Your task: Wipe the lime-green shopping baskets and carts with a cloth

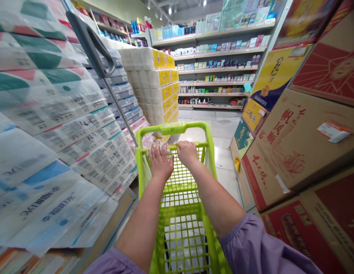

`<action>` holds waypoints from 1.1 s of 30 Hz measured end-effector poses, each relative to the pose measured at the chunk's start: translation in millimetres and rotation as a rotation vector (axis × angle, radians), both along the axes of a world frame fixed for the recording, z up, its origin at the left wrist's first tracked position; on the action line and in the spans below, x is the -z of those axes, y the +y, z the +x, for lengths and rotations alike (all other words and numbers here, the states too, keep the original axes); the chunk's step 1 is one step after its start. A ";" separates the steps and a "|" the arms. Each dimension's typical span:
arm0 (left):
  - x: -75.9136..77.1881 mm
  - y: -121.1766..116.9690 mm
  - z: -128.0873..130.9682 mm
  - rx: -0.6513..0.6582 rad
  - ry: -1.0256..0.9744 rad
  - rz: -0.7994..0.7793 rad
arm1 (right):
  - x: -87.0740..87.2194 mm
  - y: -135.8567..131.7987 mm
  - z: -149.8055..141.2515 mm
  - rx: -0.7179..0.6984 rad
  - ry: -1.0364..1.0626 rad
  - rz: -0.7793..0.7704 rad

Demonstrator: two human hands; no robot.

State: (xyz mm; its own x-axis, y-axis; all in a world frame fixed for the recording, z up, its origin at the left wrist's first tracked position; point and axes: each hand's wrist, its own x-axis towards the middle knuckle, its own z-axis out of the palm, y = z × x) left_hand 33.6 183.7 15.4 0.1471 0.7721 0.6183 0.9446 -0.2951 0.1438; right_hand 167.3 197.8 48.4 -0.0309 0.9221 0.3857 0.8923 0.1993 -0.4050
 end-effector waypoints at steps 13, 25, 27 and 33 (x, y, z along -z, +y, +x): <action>5.6 11.4 3.1 0.346 -0.325 -0.115 | -5.5 -2.6 -14.4 -0.171 0.109 0.011; -2.2 3.2 1.4 0.117 -0.096 -0.080 | 1.3 -2.3 -11.9 -0.023 0.203 0.144; -1.5 2.7 0.5 -0.002 -0.072 -0.103 | 3.4 -5.0 -17.8 -0.028 0.078 0.111; 0.1 1.3 -2.5 -0.071 0.002 -0.141 | -12.0 -8.5 -7.0 -0.089 -0.124 -0.040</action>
